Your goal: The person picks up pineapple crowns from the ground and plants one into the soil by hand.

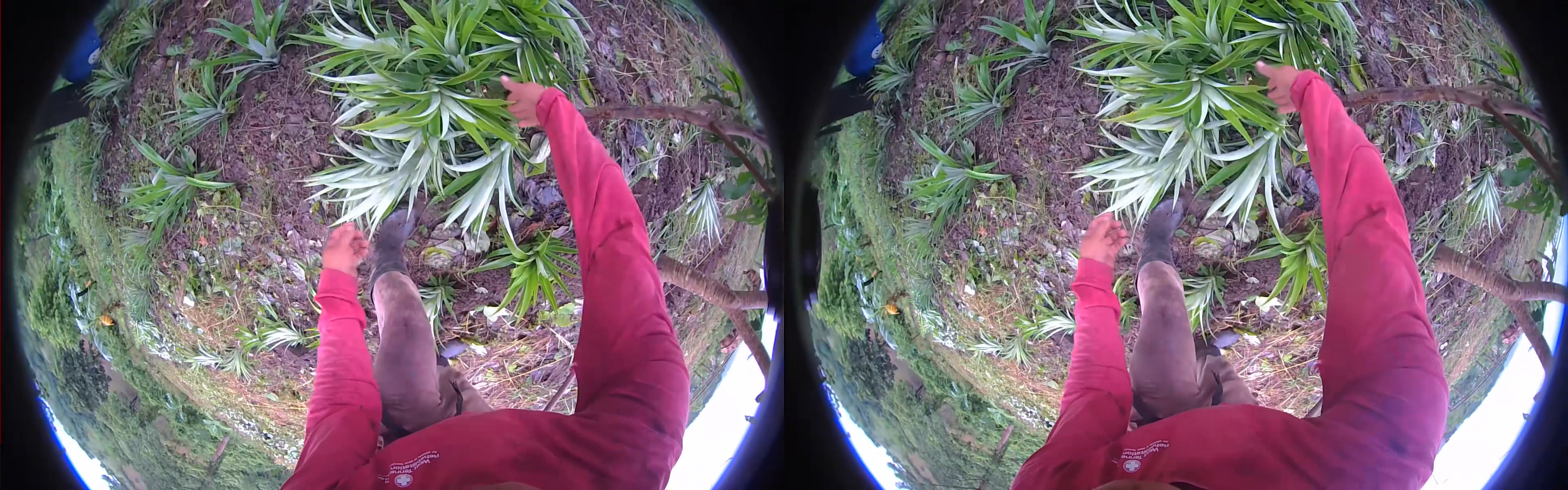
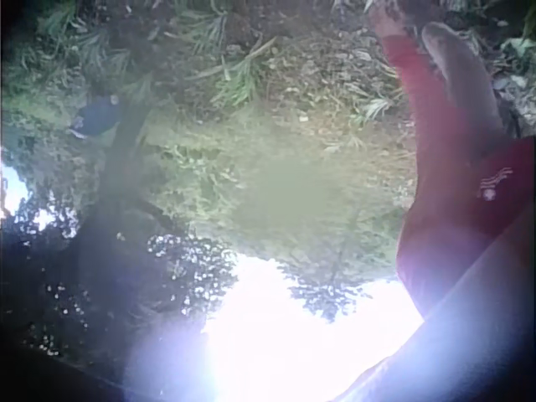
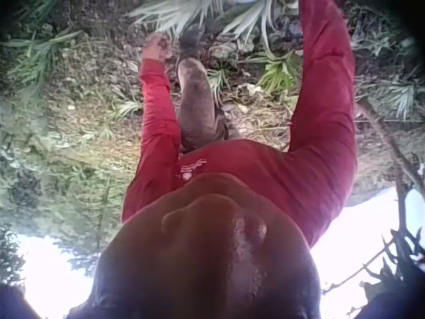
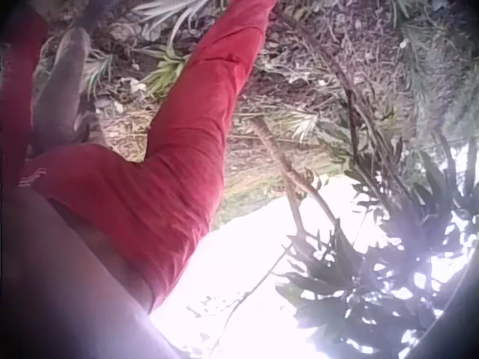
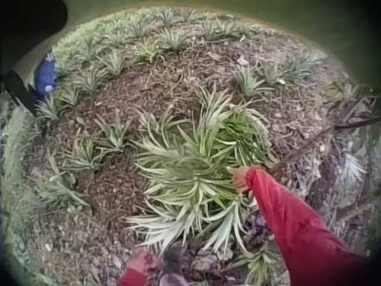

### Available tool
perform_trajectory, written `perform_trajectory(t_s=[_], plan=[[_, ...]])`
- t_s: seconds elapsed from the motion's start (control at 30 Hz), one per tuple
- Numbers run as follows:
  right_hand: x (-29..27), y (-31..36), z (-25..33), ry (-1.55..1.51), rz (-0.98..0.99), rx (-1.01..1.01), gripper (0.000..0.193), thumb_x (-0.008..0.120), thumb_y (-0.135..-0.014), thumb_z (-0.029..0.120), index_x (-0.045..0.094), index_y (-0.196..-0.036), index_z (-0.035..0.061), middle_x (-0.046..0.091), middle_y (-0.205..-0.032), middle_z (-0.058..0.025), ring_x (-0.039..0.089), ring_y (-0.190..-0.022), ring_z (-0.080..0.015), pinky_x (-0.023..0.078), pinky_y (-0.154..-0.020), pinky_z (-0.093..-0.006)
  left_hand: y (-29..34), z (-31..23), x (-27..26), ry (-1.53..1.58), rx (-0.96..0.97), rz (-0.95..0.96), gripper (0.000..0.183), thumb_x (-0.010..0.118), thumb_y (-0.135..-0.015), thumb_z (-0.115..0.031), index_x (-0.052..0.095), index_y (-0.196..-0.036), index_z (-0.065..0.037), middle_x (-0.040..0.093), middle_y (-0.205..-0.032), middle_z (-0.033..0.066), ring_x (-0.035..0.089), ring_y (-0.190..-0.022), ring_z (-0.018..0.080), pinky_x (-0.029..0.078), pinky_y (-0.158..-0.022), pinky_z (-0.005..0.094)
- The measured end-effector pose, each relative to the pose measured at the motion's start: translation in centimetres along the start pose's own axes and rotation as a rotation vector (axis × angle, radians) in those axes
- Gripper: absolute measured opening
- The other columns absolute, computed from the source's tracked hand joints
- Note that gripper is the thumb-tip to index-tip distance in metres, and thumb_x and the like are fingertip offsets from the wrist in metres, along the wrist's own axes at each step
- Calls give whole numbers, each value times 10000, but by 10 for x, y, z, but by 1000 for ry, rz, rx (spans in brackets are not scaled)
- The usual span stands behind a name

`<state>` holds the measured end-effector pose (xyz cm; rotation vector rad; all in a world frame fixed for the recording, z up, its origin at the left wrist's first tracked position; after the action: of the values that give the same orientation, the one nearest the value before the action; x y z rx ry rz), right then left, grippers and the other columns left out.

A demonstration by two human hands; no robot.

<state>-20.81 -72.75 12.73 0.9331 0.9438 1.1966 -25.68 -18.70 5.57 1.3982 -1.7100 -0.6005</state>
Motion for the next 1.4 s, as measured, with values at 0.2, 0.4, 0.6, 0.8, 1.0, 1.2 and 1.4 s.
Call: perform_trajectory(t_s=[0.2, 0.4, 0.6, 0.8, 1.0, 1.2, 1.4], plan=[[139, -43, -22, 132, 104, -97, 634, 592, -741, 637, 629, -965, 45, 635, -846, -89, 581, -732, -217, 462, -680, -360, -19, -66, -43, -44, 37, -10, 309, 516, -917, -302, 508, -1142, -90, 573, -926, 62, 576, -801, 207, 492, -685, 365], [155, -28, -56, 273, -349, -478, 340, 637, -784, 273, 610, -1009, 19, 631, -783, -109, 597, -581, -212, 499, -544, -339, -62, -33, 7, 214, -175, 94, 398, 541, -893, -403, 514, -1132, -87, 572, -962, 79, 567, -880, 241, 477, -794, 408], [194, 175, -177, 119, -37, -836, 297, 532, -829, 214, 598, -1050, 28, 651, -809, -139, 613, -743, -228, 490, -737, -350, 23, 29, 81, 383, -218, 416, 864, 400, -819, -702, 367, -1308, 10, 478, -1221, 190, 493, -1071, 348, 430, -904, 476], [226, 298, -349, 282, -162, -886, 302, 513, -832, 209, 567, -1065, 25, 633, -920, -196, 613, -851, -304, 479, -789, -396, 162, 141, 124, 502, -323, 871, 696, 422, -843, -560, 439, -1314, -48, 506, -1262, 232, 489, -1138, 420, 366, -945, 601], [247, 373, -508, 269, -390, -767, 335, 520, -833, 253, 552, -1033, -13, 618, -859, -240, 610, -785, -368, 477, -750, -424, 313, 240, 171, 302, -812, 847, 553, 535, -818, -396, 495, -1262, -69, 529, -1261, 163, 472, -1166, 382, 281, -1004, 629], [284, 420, -634, 111, -535, -760, 349, 537, -842, 263, 557, -1046, -20, 632, -906, -236, 615, -845, -370, 476, -795, -421, 372, 309, 181, -271, -801, 836, 374, 584, -782, -157, 561, -1118, 6, 616, -1064, 176, 574, -1004, 345, 424, -922, 517], [285, 489, -740, -497, -444, -532, 539, 436, -919, 517, 545, -1186, 61, 643, -927, -86, 613, -790, -173, 520, -698, -307, 422, 328, 231, -591, -512, 1136, 437, 562, -743, 36, 521, -1178, 32, 619, -1061, 171, 609, -971, 340, 493, -884, 479]])
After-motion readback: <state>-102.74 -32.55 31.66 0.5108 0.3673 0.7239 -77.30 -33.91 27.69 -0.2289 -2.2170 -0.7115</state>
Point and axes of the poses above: each hand's wrist, its own y-axis away from the middle knuckle, its own x-axis out of the palm, z = x × y, the point moved 3 cm from there along -y, towards the middle knuckle
